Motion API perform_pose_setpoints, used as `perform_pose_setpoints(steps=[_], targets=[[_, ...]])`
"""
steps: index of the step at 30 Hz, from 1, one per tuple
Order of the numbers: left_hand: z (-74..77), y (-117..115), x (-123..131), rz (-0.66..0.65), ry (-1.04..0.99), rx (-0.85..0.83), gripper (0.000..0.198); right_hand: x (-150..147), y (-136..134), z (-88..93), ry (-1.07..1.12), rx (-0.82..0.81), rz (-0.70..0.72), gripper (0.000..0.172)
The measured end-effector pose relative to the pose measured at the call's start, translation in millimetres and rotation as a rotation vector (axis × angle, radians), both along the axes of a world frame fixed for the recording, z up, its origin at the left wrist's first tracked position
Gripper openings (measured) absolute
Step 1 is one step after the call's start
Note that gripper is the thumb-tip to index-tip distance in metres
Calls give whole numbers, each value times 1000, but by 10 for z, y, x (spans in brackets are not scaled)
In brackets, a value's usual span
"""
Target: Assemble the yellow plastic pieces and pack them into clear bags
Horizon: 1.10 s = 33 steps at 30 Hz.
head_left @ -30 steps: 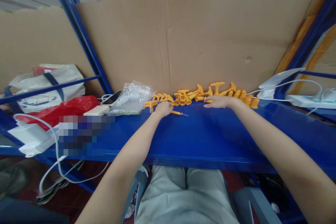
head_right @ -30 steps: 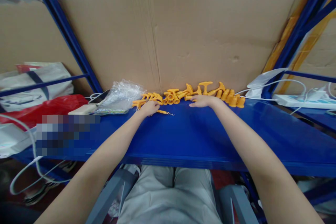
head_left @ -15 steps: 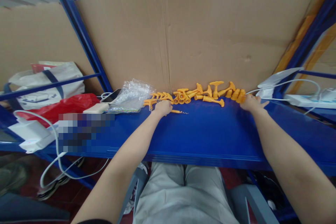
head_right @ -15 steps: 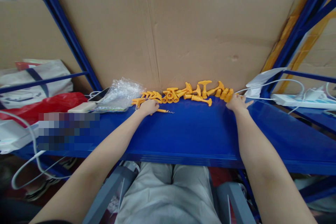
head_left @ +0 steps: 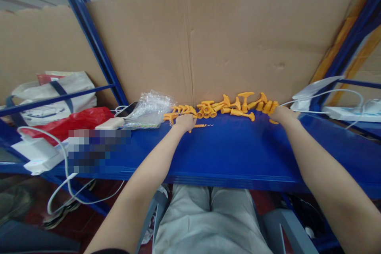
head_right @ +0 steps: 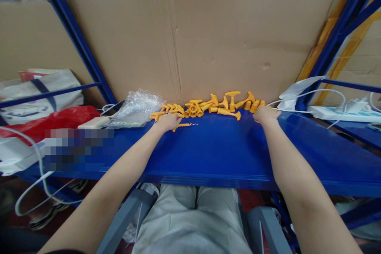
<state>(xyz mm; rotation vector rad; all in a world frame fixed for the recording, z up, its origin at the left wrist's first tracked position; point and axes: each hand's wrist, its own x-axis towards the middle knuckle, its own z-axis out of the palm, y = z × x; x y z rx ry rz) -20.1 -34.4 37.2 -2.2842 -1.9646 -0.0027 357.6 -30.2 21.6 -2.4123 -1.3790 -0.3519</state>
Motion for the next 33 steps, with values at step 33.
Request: perform_pose_setpoints(steps=[33], targets=[[-188,82,63,-416,-243,243,27,-949,74,-164,-117,261,1036,26]])
